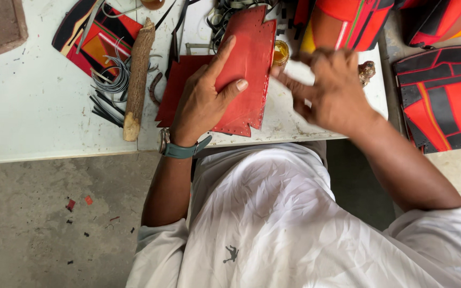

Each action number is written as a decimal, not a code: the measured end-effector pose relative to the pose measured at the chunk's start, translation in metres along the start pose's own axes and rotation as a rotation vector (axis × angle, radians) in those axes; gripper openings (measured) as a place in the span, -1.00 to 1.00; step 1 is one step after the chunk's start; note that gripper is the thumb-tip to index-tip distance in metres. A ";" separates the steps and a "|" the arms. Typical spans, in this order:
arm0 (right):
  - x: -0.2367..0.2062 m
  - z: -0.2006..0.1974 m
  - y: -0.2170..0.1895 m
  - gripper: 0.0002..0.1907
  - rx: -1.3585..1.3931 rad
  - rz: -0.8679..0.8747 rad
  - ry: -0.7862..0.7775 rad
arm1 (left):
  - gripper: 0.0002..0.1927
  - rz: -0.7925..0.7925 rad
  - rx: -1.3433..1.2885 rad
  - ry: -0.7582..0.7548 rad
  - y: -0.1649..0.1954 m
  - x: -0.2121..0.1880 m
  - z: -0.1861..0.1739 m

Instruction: The person applies adhesive from a small jar onto red leather panels, then folds and presses the leather pieces together to assemble a bag, turning the piece over to work other sides. Finished colorful leather bags are stacked on the table and on a ledge beside the workspace.

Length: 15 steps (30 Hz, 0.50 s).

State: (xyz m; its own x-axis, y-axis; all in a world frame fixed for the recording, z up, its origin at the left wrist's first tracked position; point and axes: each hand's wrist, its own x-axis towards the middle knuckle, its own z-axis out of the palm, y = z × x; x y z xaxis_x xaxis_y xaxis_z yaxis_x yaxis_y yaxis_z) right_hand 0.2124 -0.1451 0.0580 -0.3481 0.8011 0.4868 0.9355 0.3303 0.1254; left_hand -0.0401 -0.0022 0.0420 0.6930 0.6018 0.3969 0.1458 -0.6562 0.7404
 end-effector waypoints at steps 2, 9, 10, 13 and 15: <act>-0.007 -0.001 -0.016 -0.27 0.001 -0.020 -0.018 | -0.26 0.006 -0.016 0.011 -0.004 0.002 0.000; -0.024 0.000 -0.049 -0.35 0.121 -0.057 -0.119 | -0.28 -0.007 -0.076 0.014 -0.005 0.005 -0.004; -0.027 0.001 -0.050 -0.37 0.171 -0.019 -0.085 | -0.28 -0.030 -0.089 0.010 -0.003 0.004 -0.006; -0.039 0.006 -0.049 -0.38 0.294 0.100 0.002 | -0.26 -0.064 -0.132 0.012 0.002 -0.001 -0.014; -0.052 0.010 -0.044 -0.31 0.339 0.194 0.039 | -0.25 -0.055 -0.144 0.029 0.004 -0.003 -0.019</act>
State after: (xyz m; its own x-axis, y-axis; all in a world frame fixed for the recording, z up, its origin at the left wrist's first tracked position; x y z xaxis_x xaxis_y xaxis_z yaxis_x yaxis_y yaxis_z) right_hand 0.1889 -0.1958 0.0187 -0.1579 0.8477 0.5065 0.9085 0.3257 -0.2619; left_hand -0.0552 0.0016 0.0542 0.6657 0.6494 0.3676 0.0791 -0.5512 0.8306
